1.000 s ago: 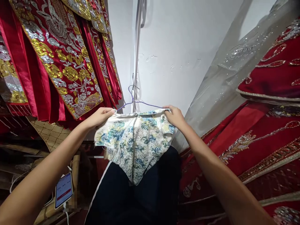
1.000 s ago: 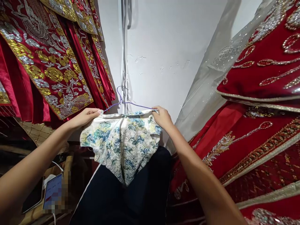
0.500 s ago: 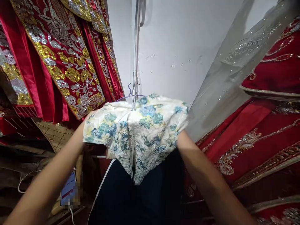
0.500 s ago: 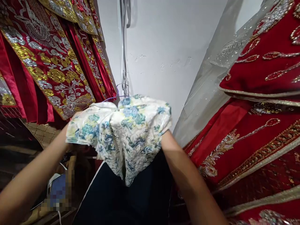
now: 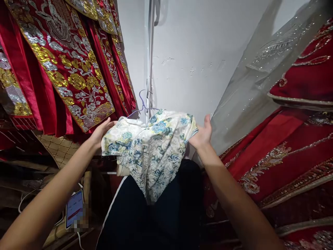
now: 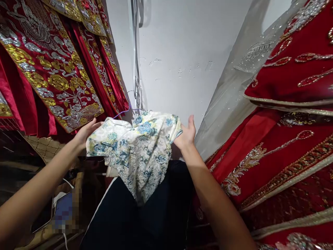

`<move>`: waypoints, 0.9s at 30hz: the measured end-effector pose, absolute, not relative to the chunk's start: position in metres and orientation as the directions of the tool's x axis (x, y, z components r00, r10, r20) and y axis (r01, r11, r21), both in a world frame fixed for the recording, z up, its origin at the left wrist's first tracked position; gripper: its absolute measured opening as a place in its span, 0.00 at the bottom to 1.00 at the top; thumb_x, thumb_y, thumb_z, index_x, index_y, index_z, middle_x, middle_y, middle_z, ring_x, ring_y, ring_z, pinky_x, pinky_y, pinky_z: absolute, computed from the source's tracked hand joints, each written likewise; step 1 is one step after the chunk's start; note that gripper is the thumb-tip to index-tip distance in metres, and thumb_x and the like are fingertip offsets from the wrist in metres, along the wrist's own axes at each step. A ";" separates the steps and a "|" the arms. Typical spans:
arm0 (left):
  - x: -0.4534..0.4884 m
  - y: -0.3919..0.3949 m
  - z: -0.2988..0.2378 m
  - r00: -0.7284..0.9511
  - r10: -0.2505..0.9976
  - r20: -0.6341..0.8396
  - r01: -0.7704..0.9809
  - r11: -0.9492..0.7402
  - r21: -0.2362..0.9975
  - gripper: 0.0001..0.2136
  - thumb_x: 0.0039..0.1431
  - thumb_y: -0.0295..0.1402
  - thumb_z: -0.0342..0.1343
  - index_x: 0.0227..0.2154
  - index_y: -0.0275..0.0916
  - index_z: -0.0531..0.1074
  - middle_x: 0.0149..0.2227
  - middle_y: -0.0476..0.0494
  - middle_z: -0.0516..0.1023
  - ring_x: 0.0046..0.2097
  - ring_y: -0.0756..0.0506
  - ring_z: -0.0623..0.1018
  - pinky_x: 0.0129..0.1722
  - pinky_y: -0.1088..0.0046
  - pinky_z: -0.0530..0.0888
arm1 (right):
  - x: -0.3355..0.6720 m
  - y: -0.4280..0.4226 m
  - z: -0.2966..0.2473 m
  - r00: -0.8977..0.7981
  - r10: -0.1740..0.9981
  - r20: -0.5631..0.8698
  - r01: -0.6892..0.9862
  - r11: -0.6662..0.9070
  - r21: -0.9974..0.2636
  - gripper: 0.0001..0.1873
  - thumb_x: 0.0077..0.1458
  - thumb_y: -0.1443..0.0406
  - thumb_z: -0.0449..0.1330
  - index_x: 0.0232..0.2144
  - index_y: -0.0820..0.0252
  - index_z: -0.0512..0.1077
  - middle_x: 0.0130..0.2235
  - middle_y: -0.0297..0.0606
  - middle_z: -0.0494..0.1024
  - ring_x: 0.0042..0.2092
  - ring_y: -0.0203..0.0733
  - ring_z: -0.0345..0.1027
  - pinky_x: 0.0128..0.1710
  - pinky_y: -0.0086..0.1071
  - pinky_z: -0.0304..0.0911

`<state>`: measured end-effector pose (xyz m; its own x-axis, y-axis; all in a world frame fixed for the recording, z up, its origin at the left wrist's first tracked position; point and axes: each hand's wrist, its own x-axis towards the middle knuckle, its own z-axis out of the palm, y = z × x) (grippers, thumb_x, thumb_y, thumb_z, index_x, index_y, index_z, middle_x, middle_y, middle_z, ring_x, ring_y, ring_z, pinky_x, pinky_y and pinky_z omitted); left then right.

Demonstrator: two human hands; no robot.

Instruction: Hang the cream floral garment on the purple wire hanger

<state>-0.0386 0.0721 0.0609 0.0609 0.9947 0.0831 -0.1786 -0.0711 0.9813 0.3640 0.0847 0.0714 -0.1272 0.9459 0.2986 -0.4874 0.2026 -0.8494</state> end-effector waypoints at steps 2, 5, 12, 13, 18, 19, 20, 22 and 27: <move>-0.044 0.075 0.073 0.073 0.995 0.068 -0.042 -0.065 0.997 0.26 0.52 0.55 0.59 0.38 0.35 0.77 0.33 0.39 0.80 0.33 0.40 0.79 0.32 0.65 0.75 | 0.357 0.076 0.089 -0.190 0.913 0.361 -0.449 0.246 -0.859 0.48 0.48 0.29 0.41 0.47 0.59 0.74 0.43 0.46 0.80 0.54 0.56 0.71 0.50 0.52 0.67; -0.043 0.083 0.082 0.029 0.980 0.199 0.265 -0.199 0.943 0.18 0.49 0.47 0.64 0.33 0.35 0.77 0.28 0.43 0.78 0.28 0.45 0.75 0.28 0.71 0.70 | 0.335 0.057 0.104 -0.302 0.851 0.429 -0.314 0.336 -0.888 0.49 0.52 0.31 0.36 0.48 0.60 0.74 0.46 0.47 0.79 0.55 0.53 0.69 0.51 0.49 0.65; -0.010 0.069 0.059 -0.035 0.644 0.764 0.436 -0.678 0.592 0.07 0.51 0.24 0.49 0.28 0.38 0.72 0.35 0.44 0.75 0.40 0.45 0.74 0.44 0.68 0.70 | 0.296 0.019 0.082 -0.694 0.610 0.381 0.288 0.721 -0.630 0.24 0.56 0.55 0.59 0.52 0.59 0.73 0.48 0.46 0.77 0.53 0.52 0.69 0.56 0.47 0.62; -0.001 0.062 0.058 -0.019 0.605 0.796 0.401 -0.724 0.560 0.07 0.51 0.23 0.49 0.27 0.38 0.71 0.36 0.44 0.74 0.41 0.45 0.74 0.46 0.67 0.70 | 0.292 0.016 0.075 -0.670 0.615 0.415 0.370 0.762 -0.532 0.24 0.56 0.60 0.59 0.55 0.58 0.70 0.51 0.46 0.76 0.55 0.51 0.67 0.58 0.47 0.60; 0.064 0.024 0.069 -0.038 0.648 0.761 0.144 -0.750 0.645 0.05 0.49 0.23 0.50 0.26 0.39 0.67 0.38 0.45 0.72 0.42 0.45 0.73 0.47 0.67 0.70 | 0.263 0.012 0.029 -0.592 0.572 0.568 0.571 0.795 -0.205 0.53 0.49 0.65 0.62 0.70 0.59 0.37 0.70 0.49 0.47 0.70 0.55 0.40 0.67 0.53 0.43; 0.078 0.019 0.070 -0.051 0.697 0.715 0.053 -0.713 0.699 0.05 0.47 0.23 0.50 0.26 0.39 0.66 0.38 0.45 0.72 0.41 0.45 0.73 0.46 0.67 0.71 | 0.256 0.013 0.020 -0.558 0.561 0.611 0.610 0.777 -0.157 0.57 0.48 0.65 0.62 0.70 0.61 0.32 0.70 0.51 0.43 0.70 0.57 0.36 0.68 0.56 0.38; 0.090 0.015 0.071 -0.054 0.752 0.657 -0.047 -0.659 0.750 0.06 0.44 0.23 0.49 0.26 0.39 0.65 0.38 0.46 0.72 0.41 0.45 0.73 0.45 0.67 0.71 | 0.251 0.014 0.011 -0.518 0.545 0.659 0.644 0.756 -0.119 0.58 0.48 0.65 0.62 0.70 0.62 0.29 0.70 0.53 0.43 0.70 0.59 0.34 0.67 0.59 0.33; 0.108 0.012 0.068 -0.024 0.849 0.527 -0.241 -0.517 0.822 0.10 0.39 0.24 0.48 0.28 0.40 0.64 0.39 0.46 0.73 0.43 0.44 0.74 0.45 0.66 0.72 | 0.247 0.018 -0.002 -0.457 0.504 0.733 0.676 0.732 -0.082 0.58 0.49 0.64 0.60 0.69 0.62 0.27 0.68 0.55 0.49 0.69 0.61 0.39 0.66 0.62 0.33; 0.089 0.018 0.039 0.186 0.954 0.236 -0.336 -0.163 0.928 0.20 0.41 0.25 0.55 0.41 0.40 0.71 0.44 0.43 0.78 0.50 0.37 0.76 0.50 0.59 0.72 | 0.286 0.020 -0.010 -0.422 0.598 0.682 0.720 0.678 -0.149 0.50 0.45 0.60 0.63 0.68 0.56 0.48 0.52 0.48 0.67 0.53 0.58 0.62 0.54 0.50 0.57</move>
